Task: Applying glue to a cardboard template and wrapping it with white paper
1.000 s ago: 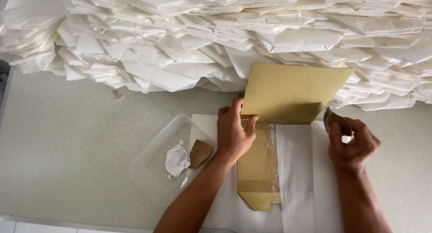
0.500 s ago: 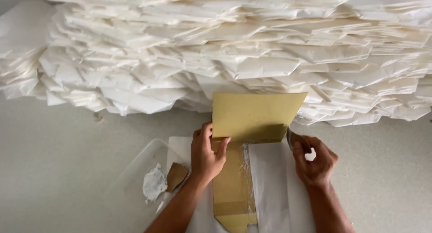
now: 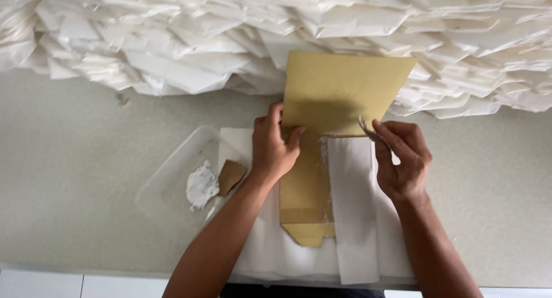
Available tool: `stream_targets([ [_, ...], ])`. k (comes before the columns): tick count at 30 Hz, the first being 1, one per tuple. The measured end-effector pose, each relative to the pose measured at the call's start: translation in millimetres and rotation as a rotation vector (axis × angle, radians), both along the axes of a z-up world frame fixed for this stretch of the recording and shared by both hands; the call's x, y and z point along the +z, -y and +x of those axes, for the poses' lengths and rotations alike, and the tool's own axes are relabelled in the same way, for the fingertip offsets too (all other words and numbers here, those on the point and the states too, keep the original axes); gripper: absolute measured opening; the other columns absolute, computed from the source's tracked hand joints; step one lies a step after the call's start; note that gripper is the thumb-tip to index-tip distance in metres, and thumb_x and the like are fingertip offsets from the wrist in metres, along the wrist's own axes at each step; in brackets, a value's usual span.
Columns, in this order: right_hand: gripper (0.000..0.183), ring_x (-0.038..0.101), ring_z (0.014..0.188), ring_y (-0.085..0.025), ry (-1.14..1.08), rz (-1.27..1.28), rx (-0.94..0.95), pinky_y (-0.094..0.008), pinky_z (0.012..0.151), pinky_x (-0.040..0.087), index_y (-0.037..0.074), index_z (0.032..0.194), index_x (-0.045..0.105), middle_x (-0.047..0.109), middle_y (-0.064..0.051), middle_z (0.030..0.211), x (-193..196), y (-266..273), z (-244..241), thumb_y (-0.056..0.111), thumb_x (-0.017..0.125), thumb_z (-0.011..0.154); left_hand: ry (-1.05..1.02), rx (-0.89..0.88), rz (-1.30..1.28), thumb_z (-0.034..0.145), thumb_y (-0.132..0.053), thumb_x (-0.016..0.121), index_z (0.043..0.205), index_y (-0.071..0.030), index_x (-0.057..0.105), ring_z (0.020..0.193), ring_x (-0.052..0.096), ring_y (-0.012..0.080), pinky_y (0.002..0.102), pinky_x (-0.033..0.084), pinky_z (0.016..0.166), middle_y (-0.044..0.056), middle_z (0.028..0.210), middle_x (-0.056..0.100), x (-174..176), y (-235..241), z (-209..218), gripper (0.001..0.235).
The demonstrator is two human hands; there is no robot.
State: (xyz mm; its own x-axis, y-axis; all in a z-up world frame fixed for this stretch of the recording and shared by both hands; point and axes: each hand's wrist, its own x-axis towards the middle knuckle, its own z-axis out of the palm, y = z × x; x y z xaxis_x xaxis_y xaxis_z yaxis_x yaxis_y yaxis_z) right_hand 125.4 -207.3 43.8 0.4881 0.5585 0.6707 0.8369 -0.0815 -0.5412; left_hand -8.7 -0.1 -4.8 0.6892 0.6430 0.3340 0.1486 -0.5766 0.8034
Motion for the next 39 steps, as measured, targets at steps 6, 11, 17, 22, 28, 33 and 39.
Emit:
stream_targets([
  [6,0.027,0.071,0.085,-0.034,0.139,-0.078,0.363,-0.04,0.076,0.059,0.004,0.113,0.079,0.07,-0.015,0.106,48.3,-71.5,-80.0,-0.002,0.073,0.088,-0.159,0.024,-0.193,0.079,-0.02,0.085,0.13,-0.011,0.051,0.097,0.071,0.0508,0.062,0.058,0.086,0.026,0.1,0.074,0.8,-0.5,8.6,0.062],
  [11,0.026,0.064,0.073,-0.027,0.333,-0.013,0.651,-0.036,0.069,0.054,0.009,0.09,0.076,0.071,-0.007,0.085,55.0,-153.7,-143.4,0.01,0.054,0.104,-0.163,0.029,-0.035,0.082,-0.026,0.081,0.124,-0.016,0.048,0.091,0.075,0.0422,0.053,0.058,0.088,0.018,0.089,0.076,0.6,-1.7,2.6,0.054],
  [17,0.019,0.058,0.067,-0.023,0.539,-0.125,0.643,-0.033,0.062,0.047,0.011,0.071,0.07,0.064,-0.003,0.069,21.2,-192.1,-172.6,0.006,0.071,0.09,-0.083,-0.003,0.007,0.081,-0.022,0.079,0.124,-0.014,0.047,0.085,0.076,0.0405,0.05,0.055,0.091,0.016,0.084,0.075,-8.8,-2.6,1.3,0.054],
  [22,0.014,0.062,0.07,-0.021,0.394,-0.243,0.714,-0.031,0.064,0.048,0.013,0.076,0.076,0.07,-0.003,0.07,33.6,-188.2,-170.3,0.002,0.076,0.083,-0.078,-0.041,-0.023,0.083,-0.018,0.079,0.123,-0.012,0.048,0.085,0.077,0.0374,0.048,0.052,0.092,0.016,0.087,0.076,-2.9,-4.5,2.7,0.05],
  [28,0.013,0.074,0.081,-0.034,-0.344,-0.25,0.915,-0.039,0.068,0.059,0.0,0.105,0.073,0.077,-0.018,0.091,53.0,-186.7,-156.1,-0.003,0.07,0.092,-0.066,-0.021,-0.001,0.083,-0.02,0.079,0.123,-0.015,0.045,0.089,0.077,0.0346,0.045,0.051,0.092,0.014,0.087,0.075,-14.7,-4.1,6.5,0.053],
  [33,0.012,0.067,0.074,-0.02,0.264,-0.354,0.749,-0.031,0.071,0.053,0.017,0.085,0.079,0.074,-0.001,0.075,33.4,-188.6,-165.1,0.005,0.075,0.086,-0.091,-0.04,0.008,0.084,-0.019,0.078,0.123,-0.012,0.046,0.086,0.078,0.0352,0.046,0.051,0.092,0.014,0.089,0.076,-9.4,-5.1,3.3,0.051],
  [39,0.016,0.069,0.077,-0.022,0.191,-0.427,0.767,-0.032,0.072,0.055,0.015,0.093,0.077,0.074,-0.003,0.079,14.3,-191.3,-169.0,0.001,0.069,0.09,-0.101,-0.05,-0.005,0.085,-0.018,0.078,0.125,-0.012,0.046,0.09,0.078,0.0358,0.046,0.05,0.094,0.014,0.091,0.076,-9.0,-3.8,1.1,0.052],
])
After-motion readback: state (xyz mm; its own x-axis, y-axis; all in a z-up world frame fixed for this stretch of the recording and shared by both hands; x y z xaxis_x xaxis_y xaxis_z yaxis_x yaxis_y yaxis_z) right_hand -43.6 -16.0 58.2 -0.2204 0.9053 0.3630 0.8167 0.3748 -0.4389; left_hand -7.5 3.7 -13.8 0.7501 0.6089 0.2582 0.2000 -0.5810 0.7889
